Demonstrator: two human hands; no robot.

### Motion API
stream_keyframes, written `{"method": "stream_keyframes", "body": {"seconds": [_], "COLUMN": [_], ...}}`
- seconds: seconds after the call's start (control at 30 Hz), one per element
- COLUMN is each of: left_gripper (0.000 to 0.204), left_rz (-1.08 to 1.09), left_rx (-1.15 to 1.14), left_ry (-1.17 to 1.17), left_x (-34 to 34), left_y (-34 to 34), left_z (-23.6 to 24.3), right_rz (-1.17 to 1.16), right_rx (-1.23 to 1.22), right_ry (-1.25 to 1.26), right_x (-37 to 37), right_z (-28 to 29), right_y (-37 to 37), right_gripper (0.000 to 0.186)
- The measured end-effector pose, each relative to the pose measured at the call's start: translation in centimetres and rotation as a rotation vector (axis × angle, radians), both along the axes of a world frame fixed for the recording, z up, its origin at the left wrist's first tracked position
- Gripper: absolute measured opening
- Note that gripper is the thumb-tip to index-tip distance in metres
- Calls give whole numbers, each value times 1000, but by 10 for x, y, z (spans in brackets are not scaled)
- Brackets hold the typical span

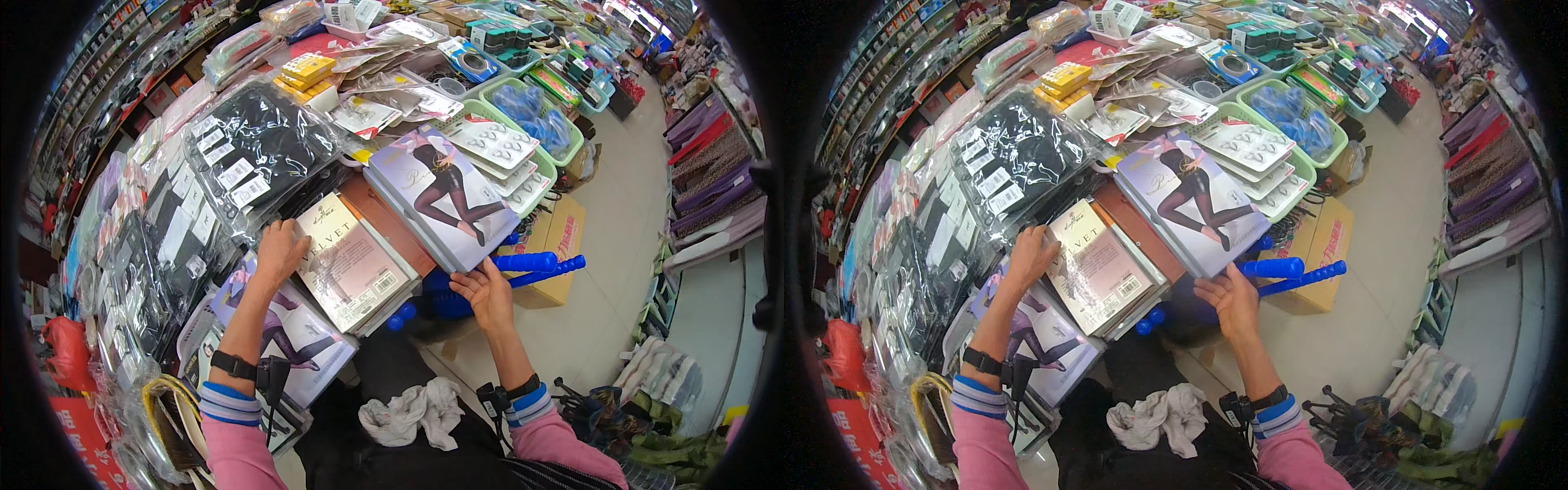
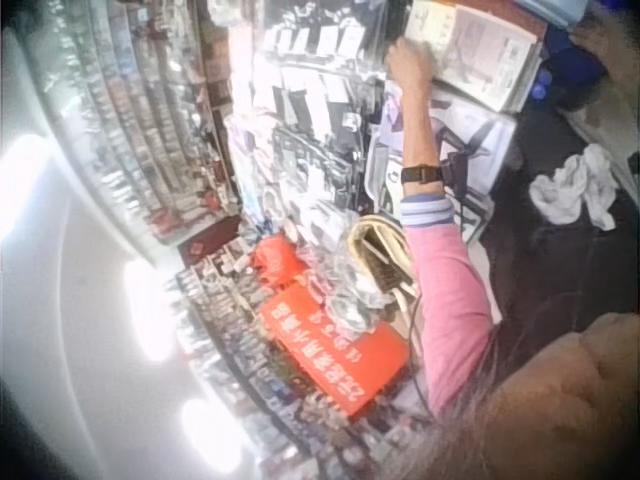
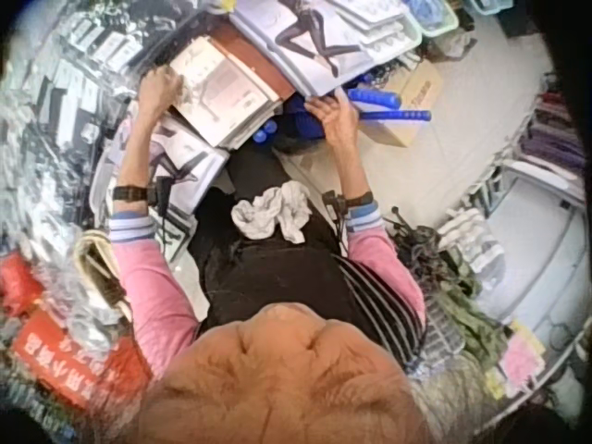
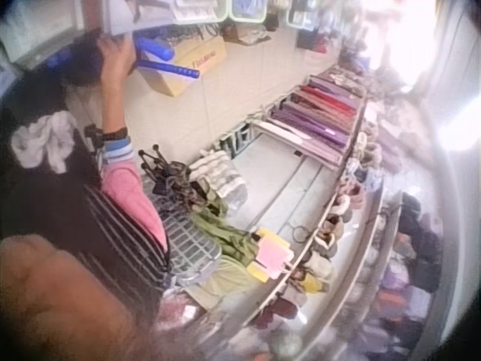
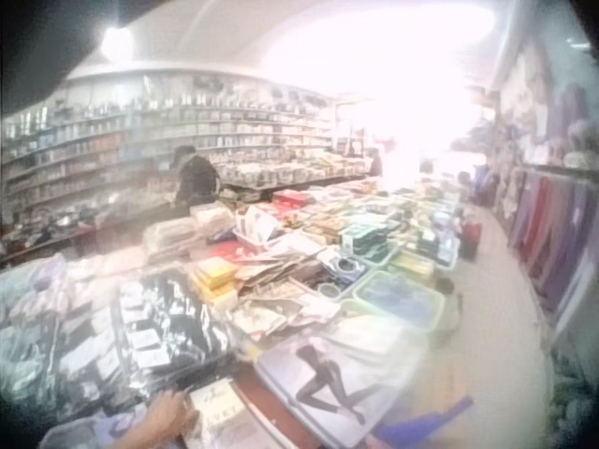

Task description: The person wipes a display table with a cloth and then picks up, inspects, and restacks multiple packaged items including tights and small household goods. They repeatedly lift and reposition items to arrange them neatly on the table.

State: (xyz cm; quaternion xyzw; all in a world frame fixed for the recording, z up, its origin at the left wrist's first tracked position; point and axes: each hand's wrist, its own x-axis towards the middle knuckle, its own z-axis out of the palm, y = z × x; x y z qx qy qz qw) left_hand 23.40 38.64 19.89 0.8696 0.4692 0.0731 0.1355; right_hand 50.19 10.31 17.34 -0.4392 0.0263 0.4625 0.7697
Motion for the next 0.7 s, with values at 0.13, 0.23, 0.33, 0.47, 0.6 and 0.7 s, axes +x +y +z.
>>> {"method": "stream_keyframes", "body": {"seconds": [0.13, 0.23, 0.33, 0.47, 0.6, 0.7], "left_gripper": [48, 46, 43, 45, 59, 72], "left_rz": [-125, -179, -222, -289, -220, -4], "left_rx": [126, 194, 205, 133, -286, -807], "left_ry": [-32, -61, -167, -338, -591, -766], "left_x": [1, 8, 18, 32, 48, 55], "left_y": [-18, -35, -52, -74, -110, -133], "left_z": [6, 8, 13, 27, 37, 44], "right_rz": [65, 85, 56, 10, 3, 105], "right_rx": [-100, -160, -140, -49, 31, 12], "right_ry": [15, -44, -124, -176, -230, -267], "right_x": [7, 15, 17, 9, -12, -28], "right_z": [1, -2, -7, -7, -2, 7], "right_y": [4, 11, 16, 11, -9, -26], "right_gripper": [41, 38, 35, 32, 34, 46]}}
